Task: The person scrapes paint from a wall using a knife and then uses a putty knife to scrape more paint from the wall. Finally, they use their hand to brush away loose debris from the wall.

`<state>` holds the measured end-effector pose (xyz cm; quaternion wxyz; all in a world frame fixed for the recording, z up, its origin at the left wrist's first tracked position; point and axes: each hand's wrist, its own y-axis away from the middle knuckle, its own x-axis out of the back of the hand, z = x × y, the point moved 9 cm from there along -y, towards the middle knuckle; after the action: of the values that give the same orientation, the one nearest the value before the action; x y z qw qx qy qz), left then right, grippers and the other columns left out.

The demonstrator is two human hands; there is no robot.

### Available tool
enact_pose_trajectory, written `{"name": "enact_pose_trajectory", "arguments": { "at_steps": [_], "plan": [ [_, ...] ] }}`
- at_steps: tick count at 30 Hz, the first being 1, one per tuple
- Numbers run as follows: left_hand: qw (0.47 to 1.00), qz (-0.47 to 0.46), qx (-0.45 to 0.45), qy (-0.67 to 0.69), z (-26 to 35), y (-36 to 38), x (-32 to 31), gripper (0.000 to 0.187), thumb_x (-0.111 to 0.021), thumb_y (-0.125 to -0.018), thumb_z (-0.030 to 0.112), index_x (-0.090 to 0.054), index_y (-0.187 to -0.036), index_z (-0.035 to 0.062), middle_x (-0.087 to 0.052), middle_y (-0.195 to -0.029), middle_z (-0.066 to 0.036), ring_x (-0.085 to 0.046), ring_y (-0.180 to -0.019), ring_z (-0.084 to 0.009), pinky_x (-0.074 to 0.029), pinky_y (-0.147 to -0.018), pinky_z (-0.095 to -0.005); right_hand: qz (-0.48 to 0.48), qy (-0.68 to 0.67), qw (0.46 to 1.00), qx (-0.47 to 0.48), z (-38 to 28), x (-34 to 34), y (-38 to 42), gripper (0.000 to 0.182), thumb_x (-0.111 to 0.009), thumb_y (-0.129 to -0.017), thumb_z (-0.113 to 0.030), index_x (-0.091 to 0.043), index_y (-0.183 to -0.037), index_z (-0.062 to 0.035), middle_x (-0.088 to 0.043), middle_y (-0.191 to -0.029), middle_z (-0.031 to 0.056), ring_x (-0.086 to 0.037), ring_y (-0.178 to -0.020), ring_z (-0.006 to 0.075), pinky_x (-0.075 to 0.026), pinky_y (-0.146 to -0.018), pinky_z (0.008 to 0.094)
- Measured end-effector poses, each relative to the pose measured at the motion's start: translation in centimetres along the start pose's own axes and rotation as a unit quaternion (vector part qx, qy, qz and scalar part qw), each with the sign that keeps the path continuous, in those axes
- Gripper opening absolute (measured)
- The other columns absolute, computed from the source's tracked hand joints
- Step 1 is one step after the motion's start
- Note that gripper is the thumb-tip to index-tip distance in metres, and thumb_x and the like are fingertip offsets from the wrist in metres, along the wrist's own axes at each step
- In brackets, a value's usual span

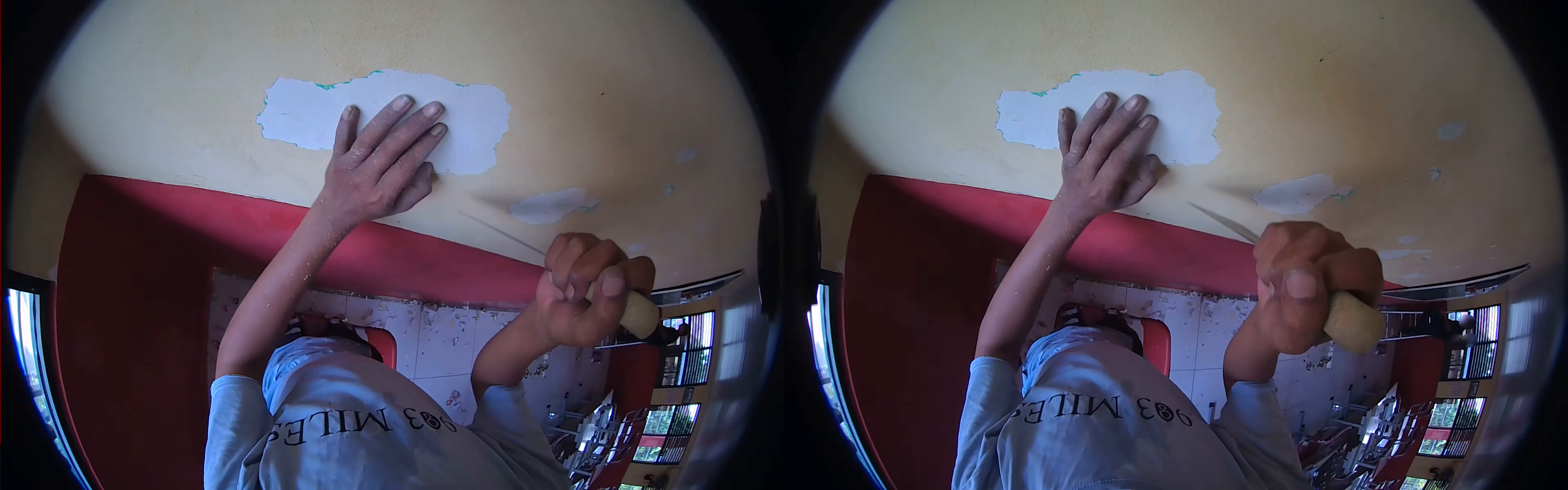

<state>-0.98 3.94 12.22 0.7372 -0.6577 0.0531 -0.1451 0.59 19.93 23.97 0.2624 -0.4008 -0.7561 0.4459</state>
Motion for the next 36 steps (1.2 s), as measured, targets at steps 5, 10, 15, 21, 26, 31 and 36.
{"name": "enact_pose_trajectory", "arguments": {
  "at_steps": [5,10,15,21,26,31,36],
  "plan": [
    [1.000,0.011,-0.006,-0.008,-0.1,0.8,-0.3,0.042,-0.050,-0.071,0.020,-0.056,-0.112,0.0175,-0.050,-0.124,0.004,-0.042,-0.119,-0.0168,-0.017,-0.106,-0.0437,-0.084,0.015,0.996,0.038,0.0,-2.3,-3.4,0.015,-0.050,-0.074,0.003,-0.037,-0.075,-0.0041,-0.041,-0.053,0.0064,-0.029,-0.037,0.0075,-0.024,-0.032,0.0234],
    [1.000,0.004,-0.011,-0.003,0.0,0.8,-0.2,0.041,-0.049,-0.071,0.019,-0.057,-0.111,0.0181,-0.052,-0.122,0.005,-0.042,-0.119,-0.0162,-0.018,-0.107,-0.0413,-0.096,0.100,0.990,-0.017,1.4,-3.7,-3.2,0.010,-0.040,-0.080,-0.007,-0.035,-0.072,-0.0101,-0.034,-0.048,0.0031,-0.023,-0.036,0.0078,-0.021,-0.037,0.0243],
    [1.000,0.003,-0.012,-0.007,-0.2,0.8,-0.3,0.039,-0.048,-0.072,0.019,-0.058,-0.109,0.0189,-0.052,-0.122,0.006,-0.042,-0.119,-0.0157,-0.020,-0.106,-0.0404,-0.086,0.112,0.990,-0.003,1.2,-3.6,-3.5,0.012,-0.040,-0.078,-0.005,-0.034,-0.070,-0.0108,-0.032,-0.045,0.0020,-0.023,-0.034,0.0075,-0.020,-0.035,0.0238],
    [1.000,0.003,-0.008,-0.001,-0.1,0.7,-0.5,0.036,-0.048,-0.072,0.020,-0.060,-0.107,0.0193,-0.052,-0.122,0.007,-0.042,-0.119,-0.0155,-0.020,-0.106,-0.0405,-0.076,0.157,0.985,-0.010,2.0,-3.6,-3.1,0.013,-0.039,-0.079,-0.005,-0.032,-0.069,-0.0099,-0.034,-0.046,0.0035,-0.025,-0.034,0.0078,-0.020,-0.035,0.0239],
    [1.000,0.003,-0.009,-0.001,-0.2,0.7,-0.5,0.037,-0.048,-0.073,0.020,-0.060,-0.108,0.0190,-0.052,-0.122,0.007,-0.042,-0.119,-0.0156,-0.020,-0.106,-0.0407,-0.126,0.086,0.988,0.018,0.8,-3.9,-3.3,0.014,-0.038,-0.080,-0.006,-0.031,-0.069,-0.0109,-0.036,-0.049,0.0041,-0.025,-0.036,0.0077,-0.022,-0.036,0.0236],
    [1.000,0.004,-0.012,-0.003,-0.2,0.8,-0.5,0.037,-0.049,-0.072,0.019,-0.059,-0.108,0.0190,-0.052,-0.122,0.007,-0.042,-0.119,-0.0158,-0.020,-0.106,-0.0407,-0.117,0.080,0.989,0.031,0.6,-4.1,-3.2,0.014,-0.040,-0.079,-0.005,-0.031,-0.069,-0.0102,-0.035,-0.049,0.0035,-0.024,-0.036,0.0075,-0.021,-0.036,0.0235],
    [1.000,0.005,-0.014,-0.001,-0.1,0.8,-0.4,0.038,-0.050,-0.072,0.019,-0.059,-0.108,0.0191,-0.051,-0.123,0.007,-0.042,-0.119,-0.0158,-0.020,-0.106,-0.0406,-0.108,0.090,0.990,0.027,0.9,-4.1,-3.2,0.015,-0.041,-0.078,-0.003,-0.031,-0.069,-0.0096,-0.035,-0.048,0.0034,-0.025,-0.036,0.0074,-0.020,-0.035,0.0238]
  ]
}}
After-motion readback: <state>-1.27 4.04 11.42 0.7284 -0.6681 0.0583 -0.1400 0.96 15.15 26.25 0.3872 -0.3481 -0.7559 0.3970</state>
